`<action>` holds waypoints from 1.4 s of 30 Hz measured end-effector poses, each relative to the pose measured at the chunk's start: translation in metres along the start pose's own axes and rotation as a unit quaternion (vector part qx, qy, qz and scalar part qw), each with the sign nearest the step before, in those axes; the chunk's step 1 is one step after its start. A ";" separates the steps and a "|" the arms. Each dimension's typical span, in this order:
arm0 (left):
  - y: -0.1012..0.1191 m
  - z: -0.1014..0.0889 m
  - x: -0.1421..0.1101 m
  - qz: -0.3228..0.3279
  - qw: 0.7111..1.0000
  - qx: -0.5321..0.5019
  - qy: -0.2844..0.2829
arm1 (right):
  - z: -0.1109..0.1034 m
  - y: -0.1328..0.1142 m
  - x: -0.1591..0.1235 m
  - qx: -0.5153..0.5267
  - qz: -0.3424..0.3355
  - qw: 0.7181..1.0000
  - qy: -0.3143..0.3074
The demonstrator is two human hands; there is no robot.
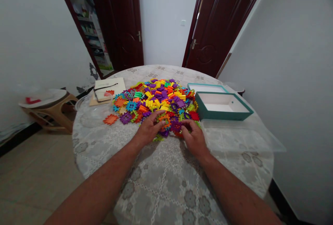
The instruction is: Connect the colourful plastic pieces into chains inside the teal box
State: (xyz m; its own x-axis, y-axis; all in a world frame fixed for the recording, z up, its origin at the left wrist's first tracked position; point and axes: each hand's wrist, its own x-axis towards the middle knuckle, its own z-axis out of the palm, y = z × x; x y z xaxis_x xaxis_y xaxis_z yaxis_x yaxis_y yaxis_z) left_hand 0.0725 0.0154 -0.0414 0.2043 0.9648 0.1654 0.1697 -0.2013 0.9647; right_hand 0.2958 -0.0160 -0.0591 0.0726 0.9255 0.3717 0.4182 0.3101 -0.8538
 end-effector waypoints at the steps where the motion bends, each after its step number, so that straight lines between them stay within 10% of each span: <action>1: 0.001 0.000 0.000 -0.009 1.000 0.003 0.001 | -0.002 -0.002 0.000 -0.007 -0.013 1.000 0.002; 19: 0.005 0.003 -0.007 -0.030 0.984 -0.066 -0.163 | -0.007 -0.011 -0.003 -0.064 -0.118 0.989 -0.067; 26: 0.015 0.002 -0.014 0.067 0.979 0.156 -0.111 | -0.014 -0.015 -0.003 -0.102 -0.143 0.975 -0.133; 42: 0.018 0.027 -0.076 0.047 0.966 0.241 -0.085 | -0.026 -0.015 -0.002 -0.172 -0.131 0.945 -0.247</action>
State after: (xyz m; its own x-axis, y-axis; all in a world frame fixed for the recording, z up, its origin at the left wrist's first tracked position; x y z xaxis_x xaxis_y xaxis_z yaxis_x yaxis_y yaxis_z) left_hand 0.0858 -0.0663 -0.0422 0.3890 0.9052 0.1713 0.5634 -0.3809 0.7332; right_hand 0.3127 -0.0286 -0.0372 -0.4696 0.8422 0.2651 0.6395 0.5314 -0.5555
